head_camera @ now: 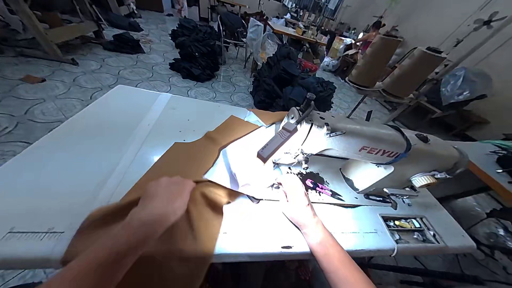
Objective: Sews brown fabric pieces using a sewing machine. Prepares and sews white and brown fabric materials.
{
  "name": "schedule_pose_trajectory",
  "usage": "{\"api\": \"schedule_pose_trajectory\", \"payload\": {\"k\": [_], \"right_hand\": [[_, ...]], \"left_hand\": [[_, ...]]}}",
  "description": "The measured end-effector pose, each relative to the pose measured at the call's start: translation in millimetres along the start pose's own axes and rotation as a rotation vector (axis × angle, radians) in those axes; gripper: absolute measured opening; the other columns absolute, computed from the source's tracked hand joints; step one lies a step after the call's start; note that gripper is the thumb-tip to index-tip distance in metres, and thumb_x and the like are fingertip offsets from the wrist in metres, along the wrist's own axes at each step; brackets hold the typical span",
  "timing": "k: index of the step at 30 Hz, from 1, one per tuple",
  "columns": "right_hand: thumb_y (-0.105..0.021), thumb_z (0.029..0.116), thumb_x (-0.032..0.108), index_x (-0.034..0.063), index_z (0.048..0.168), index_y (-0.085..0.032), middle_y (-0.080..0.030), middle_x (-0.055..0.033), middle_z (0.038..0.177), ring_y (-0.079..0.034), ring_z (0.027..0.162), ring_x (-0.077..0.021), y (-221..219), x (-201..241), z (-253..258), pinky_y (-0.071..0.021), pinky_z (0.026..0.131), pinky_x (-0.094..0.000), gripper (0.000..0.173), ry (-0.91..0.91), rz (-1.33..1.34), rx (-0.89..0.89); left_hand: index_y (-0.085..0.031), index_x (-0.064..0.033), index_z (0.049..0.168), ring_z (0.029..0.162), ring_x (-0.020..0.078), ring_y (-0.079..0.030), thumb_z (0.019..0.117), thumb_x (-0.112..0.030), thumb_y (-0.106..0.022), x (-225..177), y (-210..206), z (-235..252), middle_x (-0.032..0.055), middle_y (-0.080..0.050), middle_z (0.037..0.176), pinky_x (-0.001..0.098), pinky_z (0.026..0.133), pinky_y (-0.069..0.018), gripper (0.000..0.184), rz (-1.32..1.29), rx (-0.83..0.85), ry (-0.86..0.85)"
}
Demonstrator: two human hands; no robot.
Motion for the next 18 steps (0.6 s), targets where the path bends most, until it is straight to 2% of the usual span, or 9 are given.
{"api": "schedule_pose_trajectory", "payload": {"k": [2, 4, 6, 8, 10, 12, 13, 15, 18], "right_hand": [[-0.056, 0.0935, 0.012, 0.0021, 0.118, -0.073, -0.069, -0.0187, 0.125, -0.062, 0.125, -0.0340, 0, -3, 1, -0.0452, 0.112, -0.0460, 0.032, -0.023, 0.021, -0.016], [-0.055, 0.0952, 0.012, 0.0048, 0.121, -0.073, -0.069, -0.0160, 0.126, -0.061, 0.126, -0.0309, 0, -6, 3, -0.0450, 0.112, -0.0438, 0.032, -0.061, 0.043, 0.000], [-0.055, 0.0960, 0.012, 0.0044, 0.124, -0.071, -0.069, -0.0161, 0.127, -0.062, 0.126, -0.0304, 1, -6, 4, -0.0454, 0.112, -0.0436, 0.033, -0.070, 0.059, -0.004], [-0.055, 0.0950, 0.013, 0.0050, 0.120, -0.073, -0.071, -0.0154, 0.124, -0.063, 0.124, -0.0311, 1, -6, 2, -0.0464, 0.111, -0.0435, 0.032, -0.046, 0.064, -0.024], [-0.054, 0.0958, 0.015, 0.0076, 0.118, -0.075, -0.072, -0.0138, 0.121, -0.064, 0.121, -0.0310, 0, 0, 0, -0.0469, 0.109, -0.0461, 0.031, 0.034, 0.074, -0.010], [-0.051, 0.0991, 0.018, 0.0115, 0.119, -0.075, -0.072, -0.0095, 0.121, -0.064, 0.122, -0.0278, -4, 10, -2, -0.0471, 0.109, -0.0468, 0.032, 0.151, 0.098, 0.043], [-0.051, 0.1001, 0.019, 0.0134, 0.121, -0.075, -0.073, -0.0073, 0.122, -0.064, 0.123, -0.0265, -5, 16, -4, -0.0471, 0.109, -0.0465, 0.032, 0.215, 0.110, 0.072], [-0.050, 0.1006, 0.018, 0.0171, 0.125, -0.074, -0.072, -0.0034, 0.125, -0.061, 0.126, -0.0250, -10, 24, -4, -0.0455, 0.109, -0.0471, 0.035, 0.304, 0.109, 0.145], [-0.047, 0.1017, 0.018, 0.0164, 0.130, -0.072, -0.066, -0.0052, 0.137, -0.054, 0.135, -0.0283, -20, 25, -6, -0.0406, 0.113, -0.0496, 0.038, 0.310, 0.082, 0.241]], "left_hand": [[-0.069, 0.0032, 0.111, 0.107, 0.0484, -0.064, 0.1018, -0.007, -0.055, 7, 20, 33, 0.0281, -0.067, 0.112, 0.0646, 0.085, -0.0508, 0.019, -0.013, -0.074, 0.068], [-0.072, -0.0011, 0.104, 0.102, 0.0418, -0.068, 0.0990, -0.010, -0.057, 9, 30, 92, 0.0223, -0.070, 0.106, 0.0592, 0.081, -0.0541, 0.018, 0.103, -0.107, 0.119], [-0.073, -0.0007, 0.106, 0.109, 0.0448, -0.065, 0.0966, -0.015, -0.061, -9, 46, 151, 0.0245, -0.069, 0.113, 0.0650, 0.086, -0.0522, 0.021, 0.130, -0.073, 0.153], [-0.069, 0.0044, 0.114, 0.118, 0.0488, -0.061, 0.0988, -0.016, -0.061, -54, 73, 182, 0.0295, -0.065, 0.123, 0.0687, 0.091, -0.0485, 0.027, 0.073, -0.063, 0.046], [-0.068, 0.0079, 0.113, 0.120, 0.0483, -0.060, 0.0979, -0.006, -0.062, -101, 96, 202, 0.0306, -0.065, 0.122, 0.0666, 0.098, -0.0473, 0.022, 0.039, -0.139, -0.246], [-0.064, 0.0076, 0.125, 0.127, 0.0449, -0.057, 0.0987, 0.004, -0.056, -132, 123, 202, 0.0294, -0.062, 0.130, 0.0607, 0.109, -0.0408, 0.028, -0.158, -0.253, -0.568], [-0.064, 0.0047, 0.130, 0.130, 0.0430, -0.056, 0.0984, 0.008, -0.052, -136, 133, 194, 0.0276, -0.061, 0.134, 0.0589, 0.112, -0.0396, 0.034, -0.248, -0.313, -0.644], [-0.061, -0.0055, 0.141, 0.133, 0.0419, -0.055, 0.1040, 0.002, -0.044, -125, 144, 173, 0.0234, -0.060, 0.141, 0.0606, 0.112, -0.0392, 0.041, -0.286, -0.373, -0.592], [-0.058, -0.0064, 0.143, 0.125, 0.0463, -0.059, 0.1121, -0.026, -0.040, -85, 123, 117, 0.0260, -0.063, 0.133, 0.0683, 0.105, -0.0415, 0.040, -0.247, -0.330, -0.345]]}}
Point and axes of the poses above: each hand's wrist, its own z-axis towards the middle knuckle, its own y-axis out of the back of the hand, x = y × z, the point moved 10 cm from there along z, towards the middle knuckle
